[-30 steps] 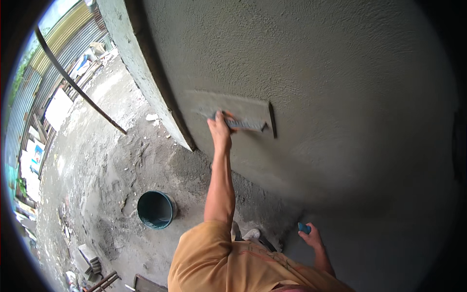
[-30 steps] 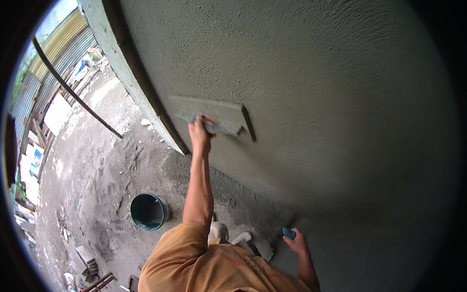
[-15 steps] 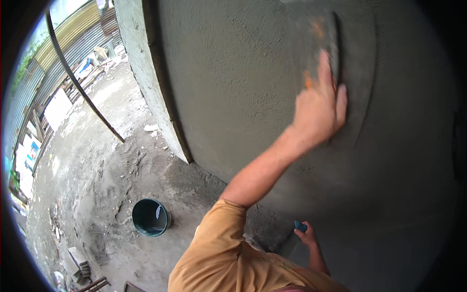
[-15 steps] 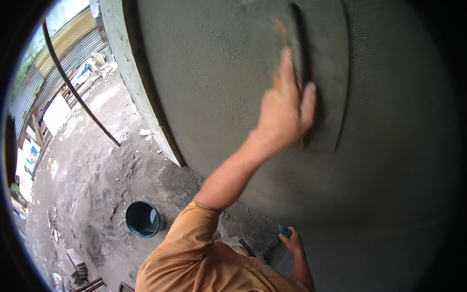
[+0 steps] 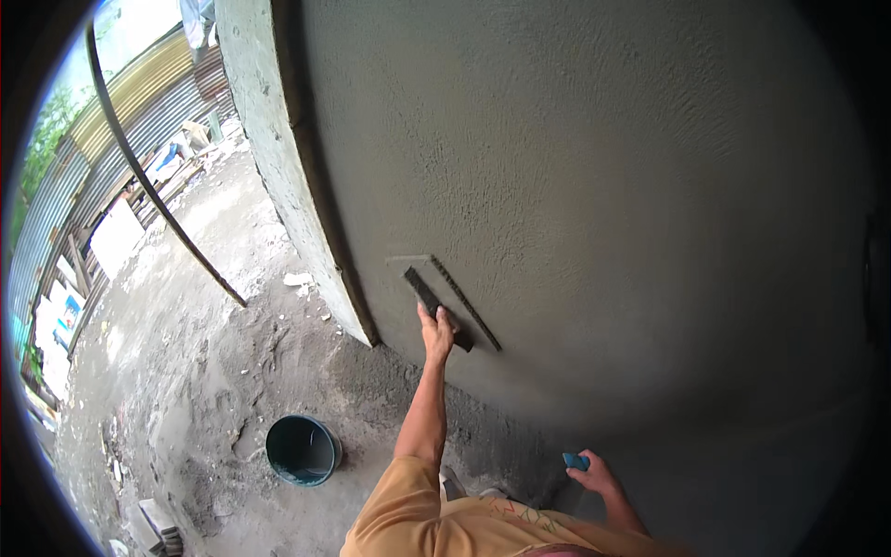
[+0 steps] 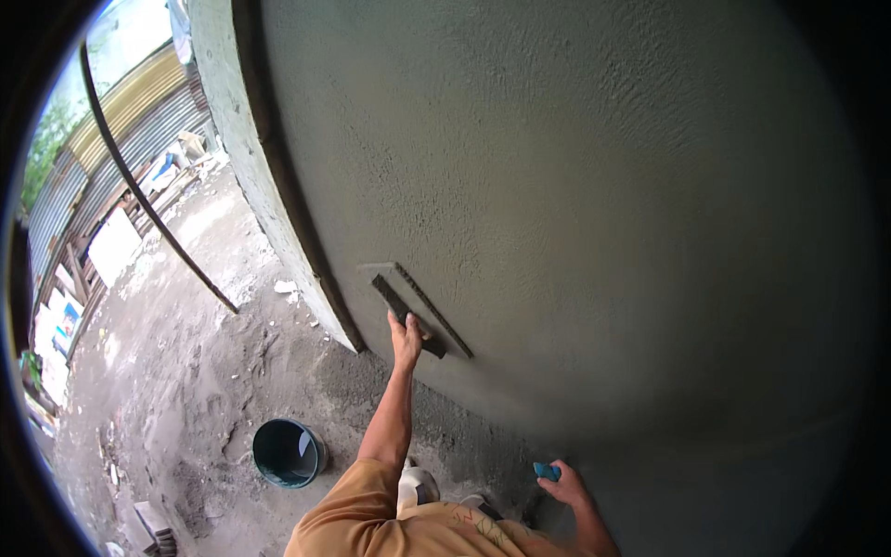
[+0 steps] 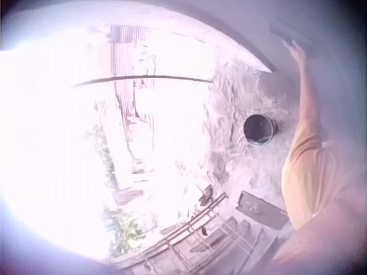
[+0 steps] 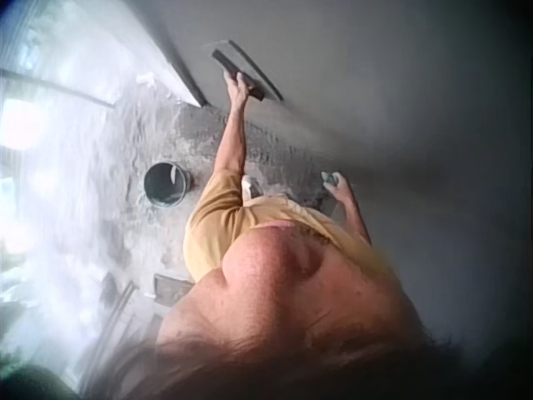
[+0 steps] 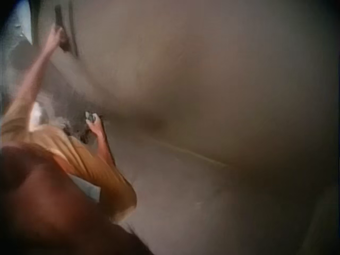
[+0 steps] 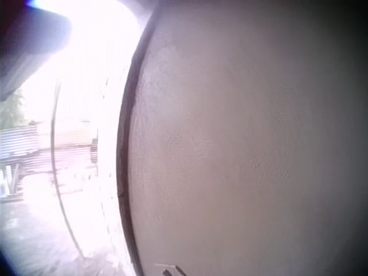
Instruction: The person uses a trowel to smooth the wet plaster on a wall, occasionally splashing water from a sponge and dipping the sponge into a bucket.
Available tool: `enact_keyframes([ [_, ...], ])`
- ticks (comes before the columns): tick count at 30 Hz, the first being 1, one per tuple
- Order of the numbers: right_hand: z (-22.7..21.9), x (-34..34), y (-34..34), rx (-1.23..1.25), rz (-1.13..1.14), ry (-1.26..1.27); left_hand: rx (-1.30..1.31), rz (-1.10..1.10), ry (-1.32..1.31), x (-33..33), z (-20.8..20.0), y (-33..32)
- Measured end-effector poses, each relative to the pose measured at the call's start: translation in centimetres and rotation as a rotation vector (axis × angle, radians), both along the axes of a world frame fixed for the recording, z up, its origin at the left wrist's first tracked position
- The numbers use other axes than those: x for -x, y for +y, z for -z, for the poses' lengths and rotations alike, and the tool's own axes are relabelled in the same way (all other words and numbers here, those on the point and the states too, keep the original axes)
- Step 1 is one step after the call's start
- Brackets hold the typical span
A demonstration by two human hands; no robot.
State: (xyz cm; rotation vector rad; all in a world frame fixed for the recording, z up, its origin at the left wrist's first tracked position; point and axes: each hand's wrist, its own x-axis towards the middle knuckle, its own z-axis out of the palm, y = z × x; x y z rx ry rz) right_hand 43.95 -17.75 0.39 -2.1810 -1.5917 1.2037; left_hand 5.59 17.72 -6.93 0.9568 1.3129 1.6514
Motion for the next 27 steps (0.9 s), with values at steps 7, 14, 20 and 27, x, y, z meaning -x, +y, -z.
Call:
enact_keyframes([
  [7, -0.6, -0.3, -8.4, 0.039, 0.239, -0.080, -0.357, -0.075, -0.044, 8.2, -18.1, 7.9],
  [14, 2.6, 2.0, -6.9, 0.012, 0.222, 0.032, -0.780, -0.030, 0.398, 11.9, -41.9, 10.0],
  [20, 0.1, 3.7, -3.6, -0.062, 0.152, 0.074, -0.820, 0.277, 0.780, -8.7, -33.7, -1.8],
  [27, -4.0, 2.7, -6.0, -0.229, 0.543, 0.438, -0.659, 0.244, 0.811, -7.7, -6.6, -3.8],
])
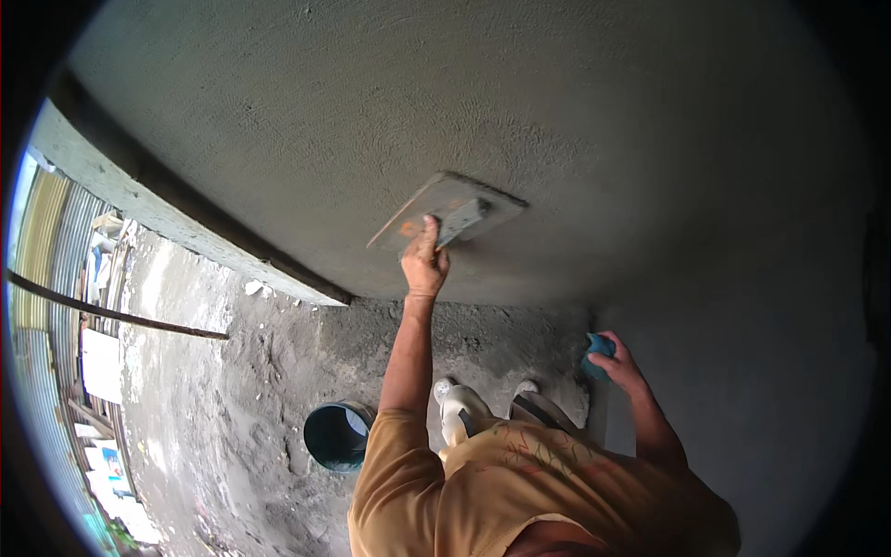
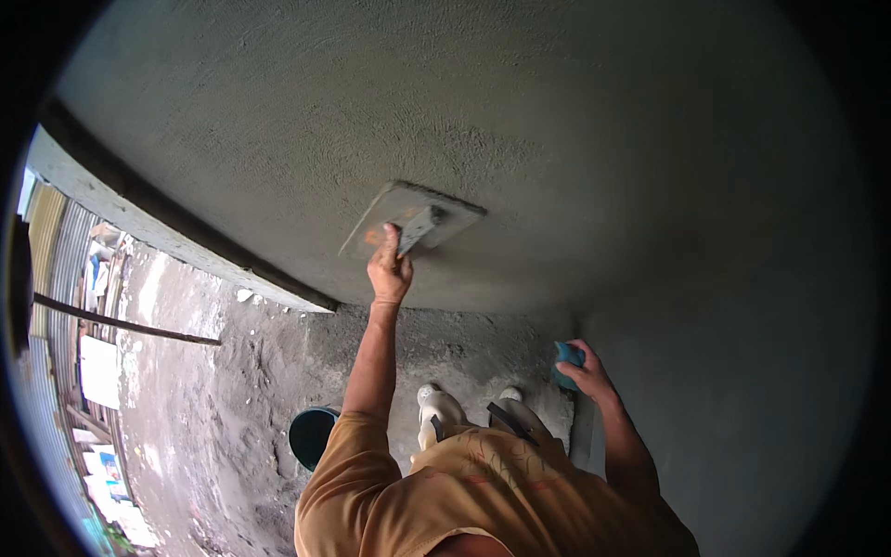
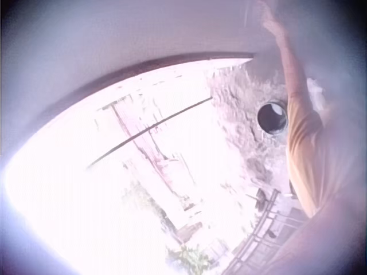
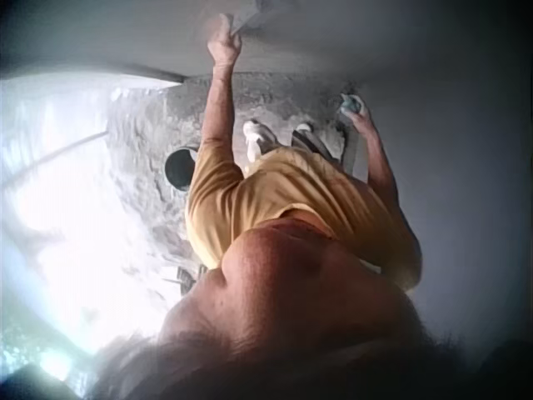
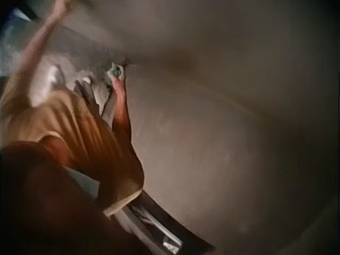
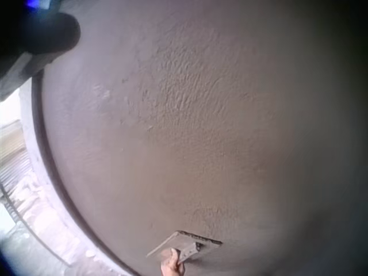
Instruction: The person uses a trowel to smooth the wet plaster on a wall, occasionally splashing water from a sponge and dipping the sponge into a bucket.
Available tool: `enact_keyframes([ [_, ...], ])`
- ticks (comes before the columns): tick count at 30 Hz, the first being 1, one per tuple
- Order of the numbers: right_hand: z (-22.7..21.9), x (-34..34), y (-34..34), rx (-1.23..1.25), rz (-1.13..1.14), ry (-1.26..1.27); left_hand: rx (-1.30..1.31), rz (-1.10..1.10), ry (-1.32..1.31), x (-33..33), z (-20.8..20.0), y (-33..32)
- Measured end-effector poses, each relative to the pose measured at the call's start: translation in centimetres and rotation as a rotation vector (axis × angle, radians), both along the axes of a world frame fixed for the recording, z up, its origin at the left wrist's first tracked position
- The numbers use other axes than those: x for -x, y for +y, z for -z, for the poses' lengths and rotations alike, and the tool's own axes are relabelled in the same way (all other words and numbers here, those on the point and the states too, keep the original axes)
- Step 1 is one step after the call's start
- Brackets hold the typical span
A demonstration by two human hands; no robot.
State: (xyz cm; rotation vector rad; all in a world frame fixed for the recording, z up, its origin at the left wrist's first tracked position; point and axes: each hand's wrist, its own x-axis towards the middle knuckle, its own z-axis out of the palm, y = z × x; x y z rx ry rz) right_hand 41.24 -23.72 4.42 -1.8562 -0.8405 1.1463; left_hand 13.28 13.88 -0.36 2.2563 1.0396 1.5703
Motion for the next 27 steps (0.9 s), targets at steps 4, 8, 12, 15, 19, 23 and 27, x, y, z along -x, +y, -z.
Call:
enact_keyframes([
  [4, -1.9, -1.8, -6.0, -0.037, 0.420, 0.647, 0.171, -0.217, -0.397, 4.2, 0.6, 3.1],
  [8, 0.9, -5.6, -8.2, -0.044, 0.522, 0.811, 0.491, -0.033, -0.771, 0.7, -9.6, 2.5],
  [12, 3.1, -9.1, -5.3, -0.041, 0.392, 0.803, 0.045, -0.115, -0.522, -10.5, -17.1, -3.4],
  [15, 2.3, -10.9, -1.4, -0.081, 0.181, 0.698, 0.084, 0.000, -0.281, -16.9, -13.8, -9.4],
  [19, -1.9, -10.3, 2.0, -0.102, -0.046, 0.571, 0.348, 0.003, -0.304, -17.5, -1.6, -11.4],
  [23, -7.5, -5.8, 3.6, -0.269, -0.384, 0.413, 0.097, -0.131, -0.514, -11.6, -5.5, -5.6],
  [27, -17.4, 1.7, 7.5, -0.500, -1.017, 0.129, -0.026, -0.044, -0.374, -7.2, -20.2, -2.3],
])
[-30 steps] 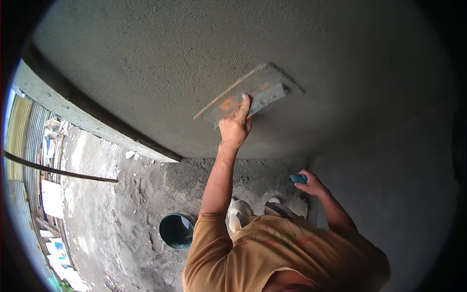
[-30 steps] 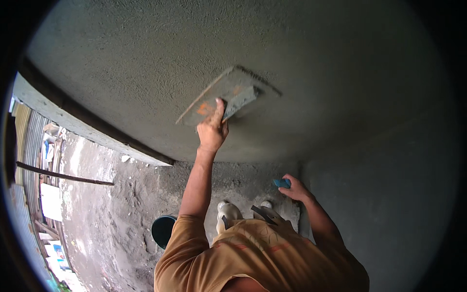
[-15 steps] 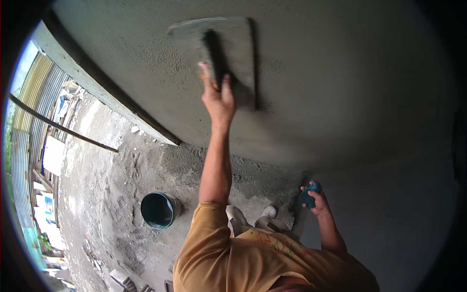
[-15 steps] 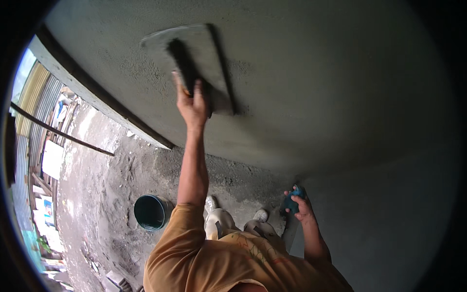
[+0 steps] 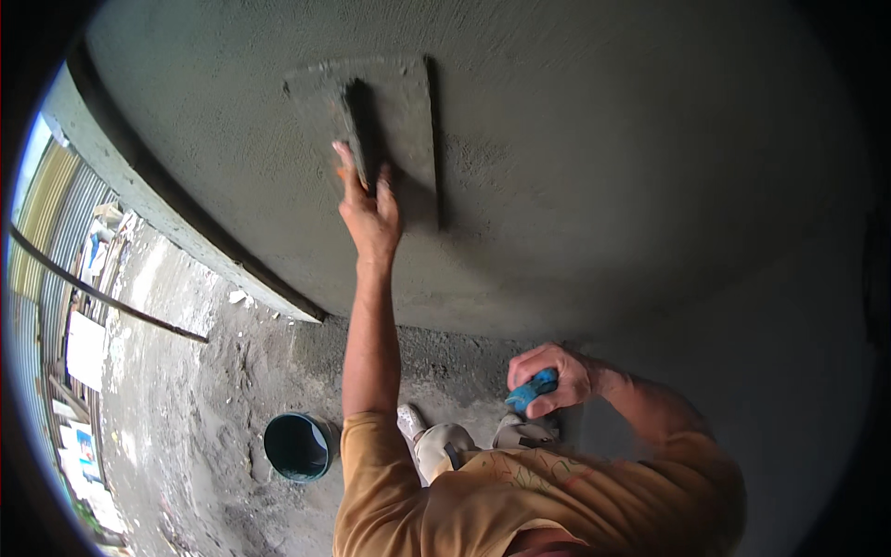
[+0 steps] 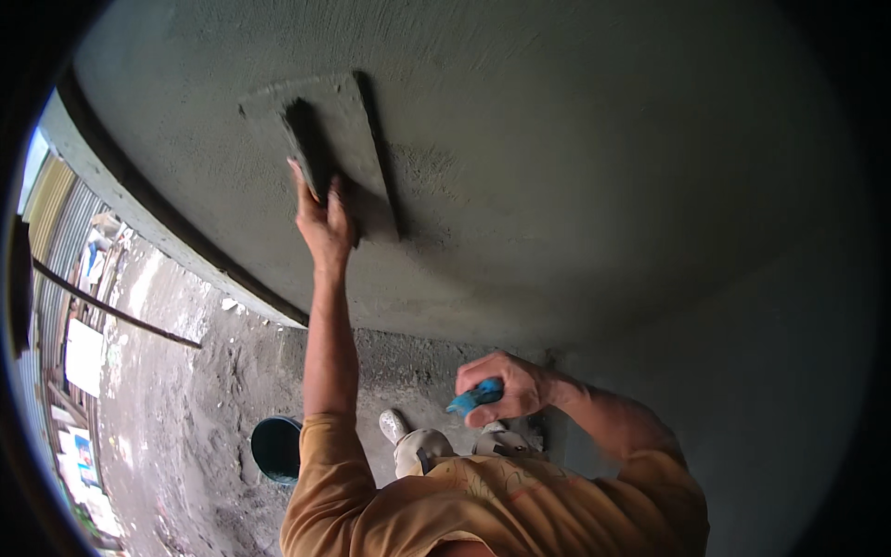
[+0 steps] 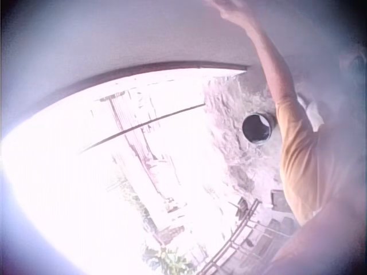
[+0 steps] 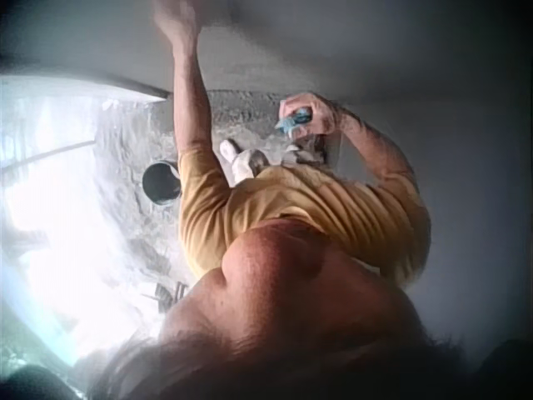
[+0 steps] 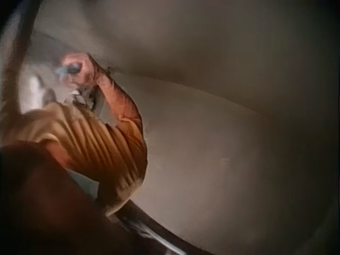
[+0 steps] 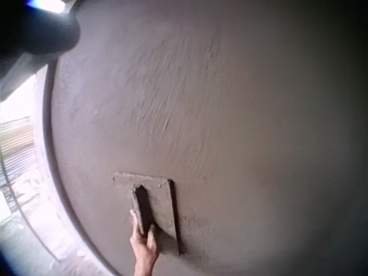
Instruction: The person uses a trowel to smooth the wet plaster on a wall, occasionally splashing water from a sponge and dipping the sponge into a bucket.
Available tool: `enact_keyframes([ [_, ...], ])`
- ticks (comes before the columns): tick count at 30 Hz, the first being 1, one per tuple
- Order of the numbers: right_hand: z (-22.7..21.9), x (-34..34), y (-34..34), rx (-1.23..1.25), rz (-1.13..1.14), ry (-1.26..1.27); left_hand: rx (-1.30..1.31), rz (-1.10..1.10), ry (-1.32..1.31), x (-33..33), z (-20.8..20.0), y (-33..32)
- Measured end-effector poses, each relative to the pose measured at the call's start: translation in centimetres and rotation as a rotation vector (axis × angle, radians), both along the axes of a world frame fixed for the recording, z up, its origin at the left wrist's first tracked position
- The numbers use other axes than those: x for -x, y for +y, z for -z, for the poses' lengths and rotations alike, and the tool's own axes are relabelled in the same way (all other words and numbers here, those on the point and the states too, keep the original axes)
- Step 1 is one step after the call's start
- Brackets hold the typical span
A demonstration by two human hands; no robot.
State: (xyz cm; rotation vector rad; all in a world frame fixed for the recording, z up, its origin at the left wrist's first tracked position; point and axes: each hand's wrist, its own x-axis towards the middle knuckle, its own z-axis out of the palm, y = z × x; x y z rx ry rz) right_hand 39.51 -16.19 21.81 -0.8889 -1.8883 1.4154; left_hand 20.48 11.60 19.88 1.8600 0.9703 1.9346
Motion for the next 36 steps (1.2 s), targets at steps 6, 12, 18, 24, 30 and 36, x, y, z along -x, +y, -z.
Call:
enact_keyframes([
  [6, -13.7, 6.1, 13.3, -0.730, 0.044, -0.332, -0.271, -0.013, 0.224, 5.0, -14.8, 3.7],
  [12, -9.2, -5.8, 13.2, -0.378, 0.626, -0.556, 0.047, 0.067, 0.110, 5.6, -17.8, 4.7],
  [18, 7.5, -17.6, -3.2, 0.632, 0.936, 0.183, 0.062, -0.003, -0.015, 0.9, -5.5, 1.9],
  [24, 18.5, -21.5, -15.1, 0.790, 1.010, 0.629, 0.239, 0.073, 0.015, -15.7, 12.5, -11.7],
  [30, 16.7, -18.9, -14.9, 0.816, 1.035, 0.814, 0.114, 0.189, -0.065, -23.4, 8.6, -15.7],
  [36, 14.2, -14.7, -9.7, 0.728, 0.911, 0.669, 0.180, 0.033, 0.017, -12.2, -13.3, -7.8],
])
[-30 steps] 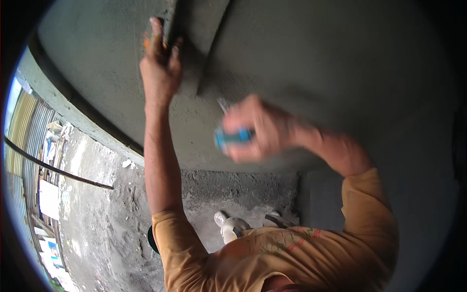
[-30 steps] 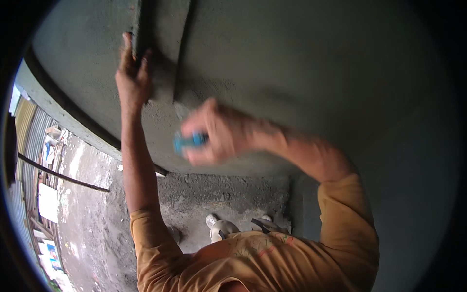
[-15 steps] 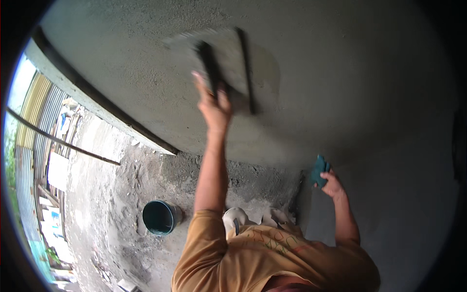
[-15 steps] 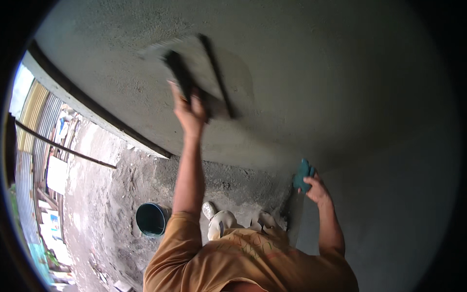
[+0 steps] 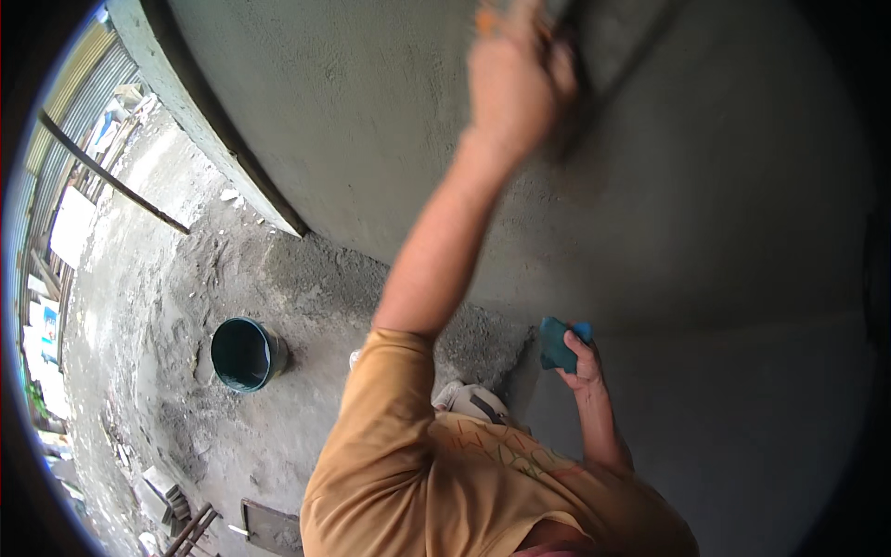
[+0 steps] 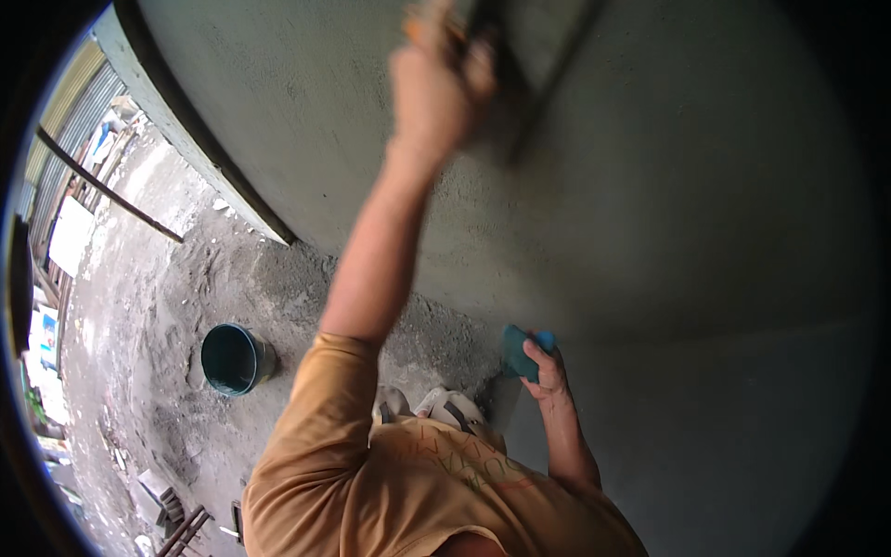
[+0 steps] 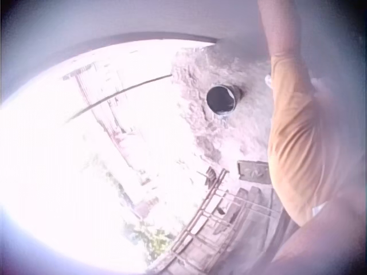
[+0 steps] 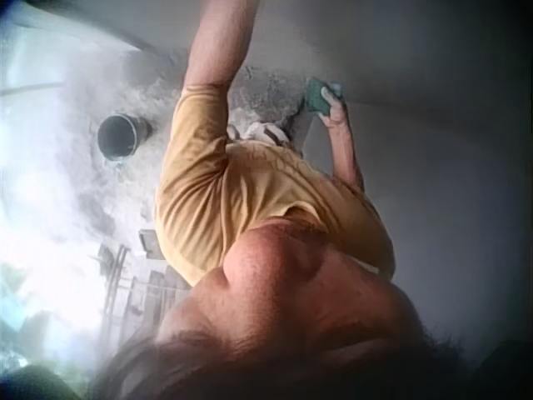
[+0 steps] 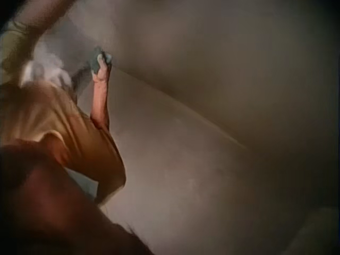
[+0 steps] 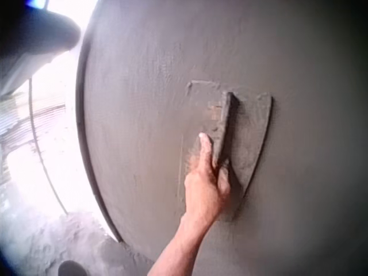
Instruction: The person uses a trowel to smooth the wet plaster on a wall, occasionally splashing water from a sponge and dipping the sponge into a bucket.
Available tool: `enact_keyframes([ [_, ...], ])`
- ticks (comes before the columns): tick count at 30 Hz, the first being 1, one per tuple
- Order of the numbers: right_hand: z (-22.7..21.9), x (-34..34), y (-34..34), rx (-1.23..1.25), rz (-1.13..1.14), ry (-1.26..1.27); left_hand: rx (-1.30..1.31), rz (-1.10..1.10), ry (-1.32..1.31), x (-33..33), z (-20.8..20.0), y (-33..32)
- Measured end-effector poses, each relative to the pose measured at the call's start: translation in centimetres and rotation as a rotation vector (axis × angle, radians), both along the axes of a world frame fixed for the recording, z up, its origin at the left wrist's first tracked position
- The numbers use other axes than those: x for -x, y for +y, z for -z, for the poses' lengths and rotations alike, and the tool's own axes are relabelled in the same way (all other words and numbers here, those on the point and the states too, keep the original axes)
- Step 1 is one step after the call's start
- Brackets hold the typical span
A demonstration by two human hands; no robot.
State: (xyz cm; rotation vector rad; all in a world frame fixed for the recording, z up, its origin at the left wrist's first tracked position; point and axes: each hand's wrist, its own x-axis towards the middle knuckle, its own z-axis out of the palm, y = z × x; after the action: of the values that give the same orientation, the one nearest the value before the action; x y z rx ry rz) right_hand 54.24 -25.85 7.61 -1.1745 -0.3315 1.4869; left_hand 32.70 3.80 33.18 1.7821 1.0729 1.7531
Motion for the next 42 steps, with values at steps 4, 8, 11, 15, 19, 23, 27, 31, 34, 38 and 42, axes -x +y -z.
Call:
enact_keyframes([
  [4, -3.4, 2.9, 3.6, -0.125, -0.214, 0.097, -0.244, -0.140, -0.252, 8.4, 4.3, 7.8],
  [8, -8.1, 6.4, 6.8, -0.198, -0.317, 0.125, 0.002, -0.184, -0.280, 6.8, 18.1, 4.9],
  [11, -9.5, 6.4, 7.1, -0.255, -0.352, 0.078, 0.131, -0.049, -0.256, -0.2, 25.5, -0.8],
  [15, -12.7, 7.0, 6.7, -0.314, -0.440, -0.180, -0.172, -0.009, -0.085, -2.7, 18.0, -2.0],
  [19, -18.3, 11.2, 9.2, -0.711, -0.860, -0.860, -0.323, -0.033, 0.046, 3.1, 4.8, 2.3],
  [23, -24.7, 15.3, 19.5, -1.111, -0.929, -1.395, -0.289, -0.036, -0.095, 11.4, -2.8, 7.9],
  [27, -27.3, 13.0, 26.6, -1.011, -0.293, -1.615, -0.188, -0.103, -0.004, 16.5, 0.1, 12.0],
  [31, -18.1, 5.8, 18.9, -0.718, -0.367, -1.550, -0.177, -0.097, -0.080, 14.0, 12.7, 10.4],
  [34, -8.0, -1.2, 8.1, -0.294, -0.542, -1.486, -0.103, -0.090, -0.086, 7.7, 22.4, 5.0],
  [38, 2.5, -8.5, -7.3, 0.149, -0.490, -1.335, 0.066, -0.058, -0.173, -2.9, 32.2, -3.0],
  [42, 6.9, -13.1, -17.5, 0.446, -0.421, -1.321, -0.101, 0.070, -0.097, -12.2, 22.0, -7.1],
])
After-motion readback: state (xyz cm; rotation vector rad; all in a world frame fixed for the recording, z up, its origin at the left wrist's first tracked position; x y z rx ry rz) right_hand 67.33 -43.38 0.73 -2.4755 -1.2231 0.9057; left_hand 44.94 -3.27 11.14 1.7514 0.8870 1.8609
